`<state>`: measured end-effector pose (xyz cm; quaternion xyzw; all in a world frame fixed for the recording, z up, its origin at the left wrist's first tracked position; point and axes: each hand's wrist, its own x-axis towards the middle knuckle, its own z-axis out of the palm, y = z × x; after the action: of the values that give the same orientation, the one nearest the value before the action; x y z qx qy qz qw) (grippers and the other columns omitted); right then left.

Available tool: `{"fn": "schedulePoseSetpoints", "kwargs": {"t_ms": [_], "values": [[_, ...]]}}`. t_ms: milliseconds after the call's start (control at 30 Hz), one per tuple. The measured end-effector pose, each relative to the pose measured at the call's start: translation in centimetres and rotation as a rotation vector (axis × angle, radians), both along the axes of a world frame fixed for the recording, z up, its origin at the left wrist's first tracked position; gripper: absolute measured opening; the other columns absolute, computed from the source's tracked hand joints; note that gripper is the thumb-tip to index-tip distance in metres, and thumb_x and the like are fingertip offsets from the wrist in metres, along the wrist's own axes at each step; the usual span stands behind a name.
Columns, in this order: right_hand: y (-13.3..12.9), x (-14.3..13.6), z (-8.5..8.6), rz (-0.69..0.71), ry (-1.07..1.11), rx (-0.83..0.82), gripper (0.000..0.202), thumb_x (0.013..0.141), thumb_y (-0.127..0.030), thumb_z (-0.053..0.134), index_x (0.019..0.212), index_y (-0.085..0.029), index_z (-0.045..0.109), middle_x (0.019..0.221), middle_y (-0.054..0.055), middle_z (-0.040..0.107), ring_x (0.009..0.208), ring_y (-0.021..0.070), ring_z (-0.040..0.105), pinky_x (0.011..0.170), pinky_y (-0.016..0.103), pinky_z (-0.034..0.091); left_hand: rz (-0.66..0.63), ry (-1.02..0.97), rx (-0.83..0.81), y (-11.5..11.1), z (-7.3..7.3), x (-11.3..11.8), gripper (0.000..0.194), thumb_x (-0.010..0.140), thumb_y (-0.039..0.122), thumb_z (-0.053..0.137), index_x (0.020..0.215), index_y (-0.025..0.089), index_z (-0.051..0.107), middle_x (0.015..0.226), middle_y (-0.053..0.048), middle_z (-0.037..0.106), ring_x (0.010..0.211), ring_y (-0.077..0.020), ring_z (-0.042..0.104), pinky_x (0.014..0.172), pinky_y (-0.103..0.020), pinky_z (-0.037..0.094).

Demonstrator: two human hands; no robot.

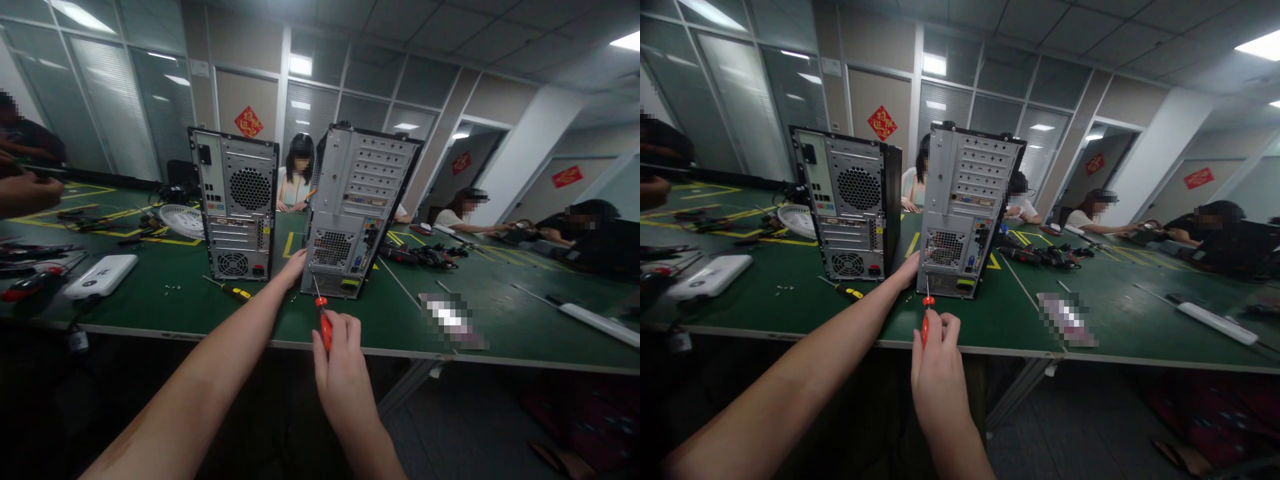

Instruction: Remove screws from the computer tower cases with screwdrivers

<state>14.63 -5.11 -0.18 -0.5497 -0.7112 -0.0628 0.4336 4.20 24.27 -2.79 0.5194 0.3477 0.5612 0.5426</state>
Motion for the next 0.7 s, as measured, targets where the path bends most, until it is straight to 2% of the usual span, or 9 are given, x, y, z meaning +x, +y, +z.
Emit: {"fn": "schedulePoseSetpoints", "kwargs": {"t_ms": [100, 200, 333, 433, 500, 600, 700], "values": [[0.2, 0.2, -0.2, -0.046, -0.054, -0.027, 0.035, 0.111, -0.034, 0.047, 0.142, -0.021, 0.059, 0.108, 0.009, 0.061, 0.078, 0.0205, 0.071, 0.063, 0.030, 0.058, -0.015, -0.016, 0.000, -0.2, 0.2, 0.0, 0.051, 0.084, 0.050, 0.077, 0.123, 0.017, 0.077, 0.126, -0.014, 0.079, 0.121, -0.0301, 0.071, 0.111, -0.044, 0.049], [0.4, 0.3, -0.3, -0.066, -0.068, -0.054, 0.030, 0.111, -0.034, 0.047, 0.132, -0.021, 0.066, 0.101, 0.007, 0.061, 0.074, 0.0195, 0.070, 0.062, 0.029, 0.057, -0.010, -0.008, 0.008, -0.4, 0.3, -0.1, 0.049, 0.084, 0.048, 0.077, 0.122, 0.017, 0.077, 0.127, -0.013, 0.079, 0.122, -0.0302, 0.071, 0.112, -0.044, 0.049], [0.1, 0.0, -0.2, -0.020, 0.024, -0.051, 0.021, 0.106, -0.024, 0.052, 0.120, -0.019, 0.066, 0.117, 0.012, 0.056, 0.083, 0.0196, 0.072, 0.071, 0.033, 0.062, 0.019, 0.014, 0.004, -0.6, 0.5, -0.1, 0.046, 0.086, 0.045, 0.075, 0.122, 0.016, 0.077, 0.127, -0.014, 0.079, 0.122, -0.0301, 0.071, 0.113, -0.044, 0.048], [-0.1, -0.2, -0.1, 0.021, 0.030, -0.035, 0.031, 0.099, -0.013, 0.050, 0.127, -0.017, 0.062, 0.123, 0.014, 0.052, 0.092, 0.0215, 0.072, 0.081, 0.037, 0.064, 0.005, -0.001, -0.006, -0.6, 0.6, 0.0, 0.047, 0.086, 0.046, 0.076, 0.122, 0.016, 0.077, 0.127, -0.014, 0.079, 0.123, -0.0300, 0.070, 0.113, -0.044, 0.048], [-0.1, -0.1, 0.0, 0.037, -0.006, -0.039, 0.036, 0.100, -0.011, 0.047, 0.133, -0.016, 0.058, 0.123, 0.015, 0.054, 0.095, 0.0225, 0.073, 0.081, 0.037, 0.064, -0.003, -0.010, -0.004, -0.8, 0.7, 0.0, 0.045, 0.085, 0.045, 0.077, 0.120, 0.016, 0.078, 0.129, -0.014, 0.078, 0.126, -0.0302, 0.069, 0.115, -0.044, 0.048], [0.1, 0.0, -0.2, 0.025, -0.060, -0.058, 0.035, 0.108, -0.021, 0.044, 0.141, -0.016, 0.053, 0.120, 0.015, 0.062, 0.093, 0.0237, 0.076, 0.074, 0.034, 0.063, 0.019, -0.003, -0.019, -1.0, 0.9, 0.0, 0.041, 0.087, 0.043, 0.075, 0.119, 0.017, 0.078, 0.131, -0.013, 0.078, 0.130, -0.0308, 0.068, 0.117, -0.044, 0.047], [0.3, 0.1, -0.4, -0.064, -0.107, -0.087, 0.031, 0.112, -0.037, 0.046, 0.134, -0.016, 0.053, 0.107, 0.013, 0.073, 0.083, 0.0251, 0.078, 0.064, 0.030, 0.058, 0.036, 0.010, -0.031, -1.2, 1.0, -0.1, 0.040, 0.088, 0.042, 0.074, 0.120, 0.018, 0.078, 0.131, -0.013, 0.078, 0.129, -0.0320, 0.068, 0.118, -0.046, 0.046]]}}
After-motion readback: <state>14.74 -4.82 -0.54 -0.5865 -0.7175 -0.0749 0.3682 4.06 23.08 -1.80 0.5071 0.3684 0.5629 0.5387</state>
